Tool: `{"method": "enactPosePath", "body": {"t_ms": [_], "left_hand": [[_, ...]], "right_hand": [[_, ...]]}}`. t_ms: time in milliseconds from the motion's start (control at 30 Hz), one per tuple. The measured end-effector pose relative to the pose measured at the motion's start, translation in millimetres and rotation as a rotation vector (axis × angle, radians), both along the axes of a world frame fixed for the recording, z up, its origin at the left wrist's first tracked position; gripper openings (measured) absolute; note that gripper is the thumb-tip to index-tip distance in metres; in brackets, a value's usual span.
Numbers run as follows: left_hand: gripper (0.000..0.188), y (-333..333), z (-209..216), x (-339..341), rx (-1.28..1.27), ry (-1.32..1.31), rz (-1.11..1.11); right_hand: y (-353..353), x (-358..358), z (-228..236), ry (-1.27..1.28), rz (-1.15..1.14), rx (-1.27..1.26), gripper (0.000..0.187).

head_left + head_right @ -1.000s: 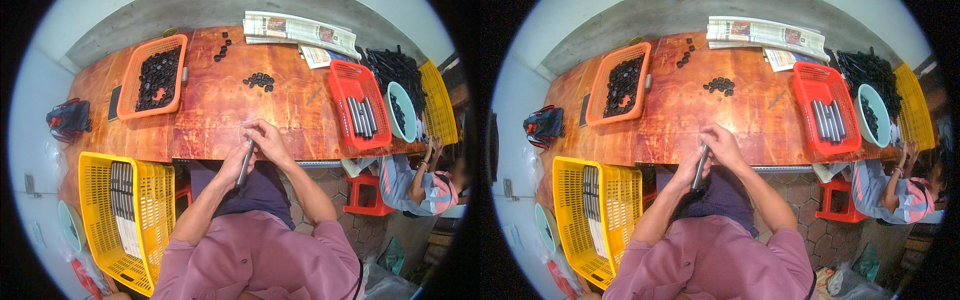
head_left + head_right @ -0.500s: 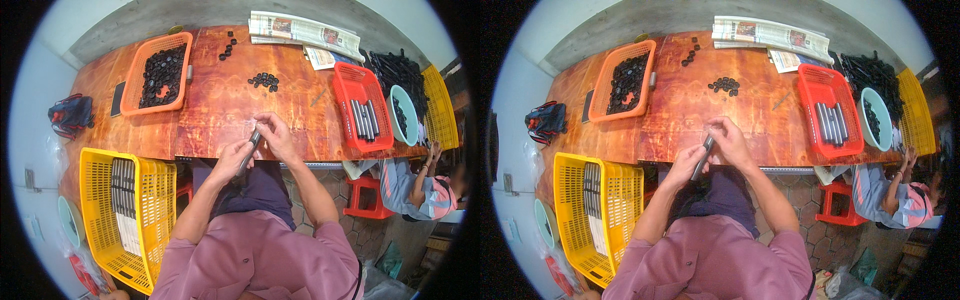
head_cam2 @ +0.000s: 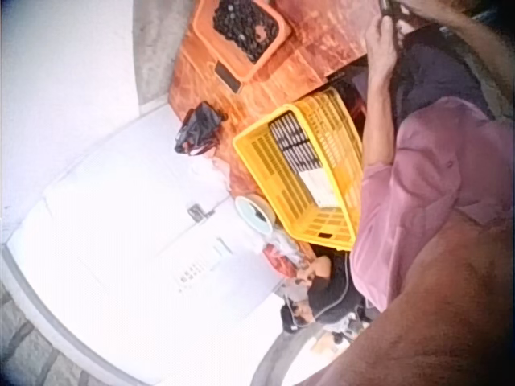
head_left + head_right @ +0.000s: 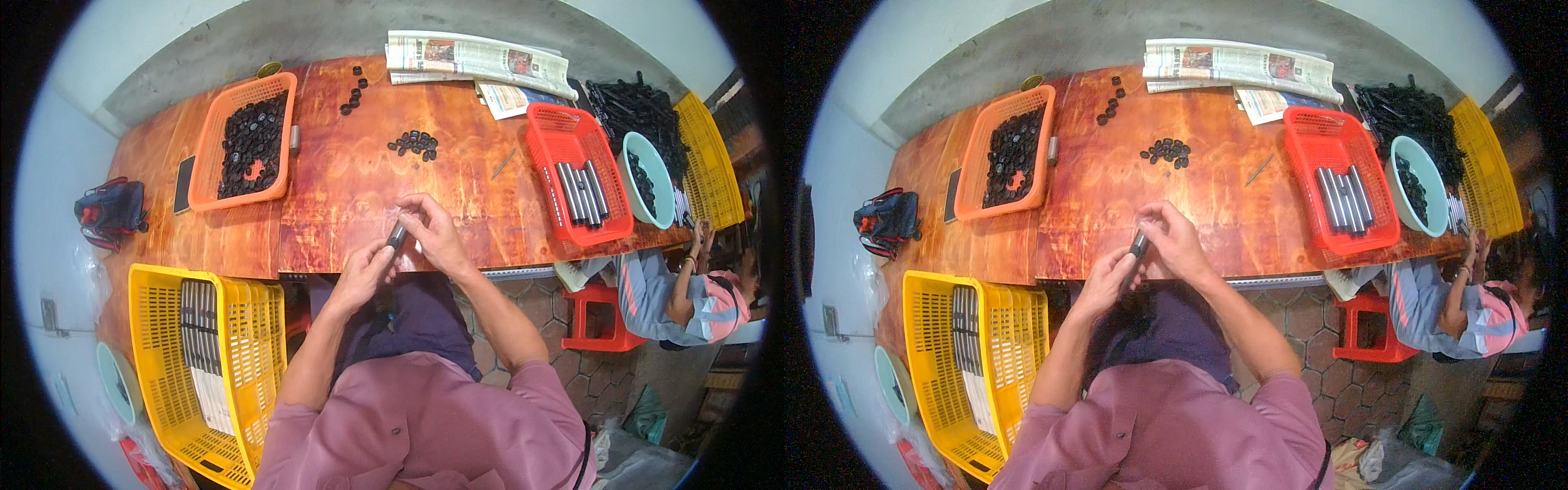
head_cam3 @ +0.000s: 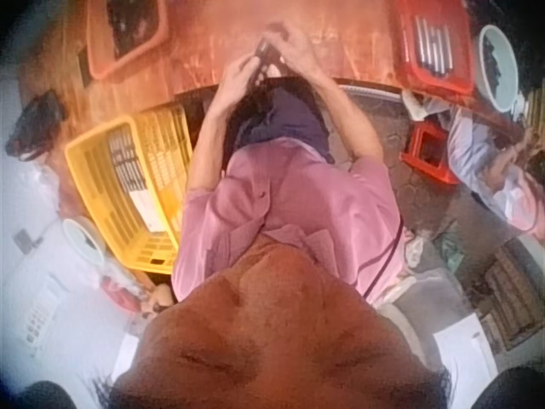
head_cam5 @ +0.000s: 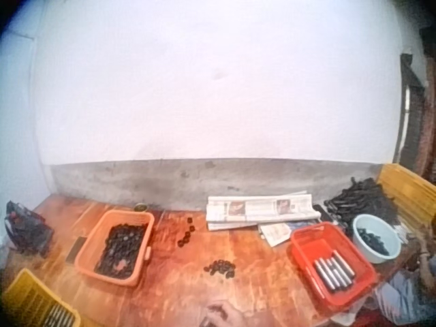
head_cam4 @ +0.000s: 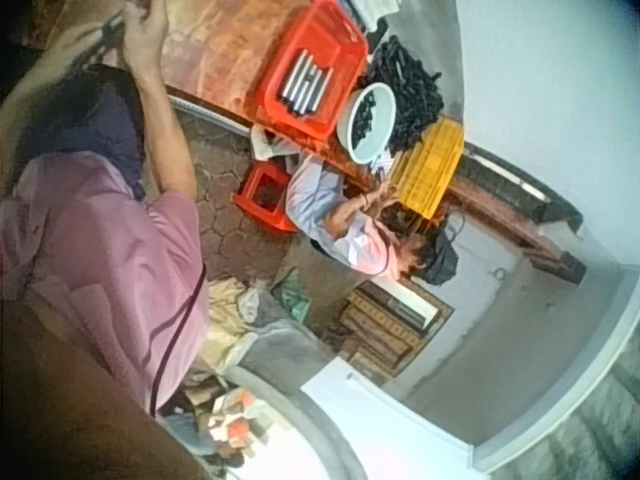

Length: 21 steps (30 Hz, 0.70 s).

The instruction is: The person repeatedly picks small black caps from a table and inserts them into cylindrical metal rods, then places the assembled units into a yellow basket. The person also picks up and repositions the metal rods and occasionally moves the basket.

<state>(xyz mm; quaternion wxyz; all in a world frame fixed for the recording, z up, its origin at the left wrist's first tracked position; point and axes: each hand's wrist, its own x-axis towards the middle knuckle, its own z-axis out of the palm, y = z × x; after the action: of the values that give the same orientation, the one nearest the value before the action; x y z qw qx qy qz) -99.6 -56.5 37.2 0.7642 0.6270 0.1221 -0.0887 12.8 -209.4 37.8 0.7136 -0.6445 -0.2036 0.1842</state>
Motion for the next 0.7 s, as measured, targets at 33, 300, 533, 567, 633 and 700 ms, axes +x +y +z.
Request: {"method": "enactPosePath", "body": {"t_ms": [33, 300, 533, 567, 633, 700], "left_hand": [[0.033, 2.6, 0.0, 1.2, 0.049, -0.004, -0.001], [0.028, 28.1, 1.5, 42.0, 0.943, -0.475, 0.132], [0.026, 38.2, -16.0, 70.2, 1.337, -0.52, 0.054], [0.027, 37.9, -14.9, 71.4, 1.36, -0.524, 0.05], [0.029, 34.7, -16.1, 73.6, 1.432, -0.552, 0.033], [0.031, 32.7, -21.4, 75.4, 1.537, -0.591, 0.014]], "right_hand": [[1.1, 1.9, -0.9, -0.012, 0.002, -0.014, 0.025], [-2.3, 36.3, 6.7, 0.126, -0.028, -0.159, 0.029], [2.3, 58.1, -13.3, -0.135, -0.019, -0.358, 0.039], [4.8, 59.2, -10.9, -0.11, -0.005, -0.369, 0.04], [5.7, 64.2, -16.6, -0.15, -0.027, -0.377, 0.041], [9.9, 71.0, -30.0, -0.281, -0.089, -0.366, 0.04]]}}
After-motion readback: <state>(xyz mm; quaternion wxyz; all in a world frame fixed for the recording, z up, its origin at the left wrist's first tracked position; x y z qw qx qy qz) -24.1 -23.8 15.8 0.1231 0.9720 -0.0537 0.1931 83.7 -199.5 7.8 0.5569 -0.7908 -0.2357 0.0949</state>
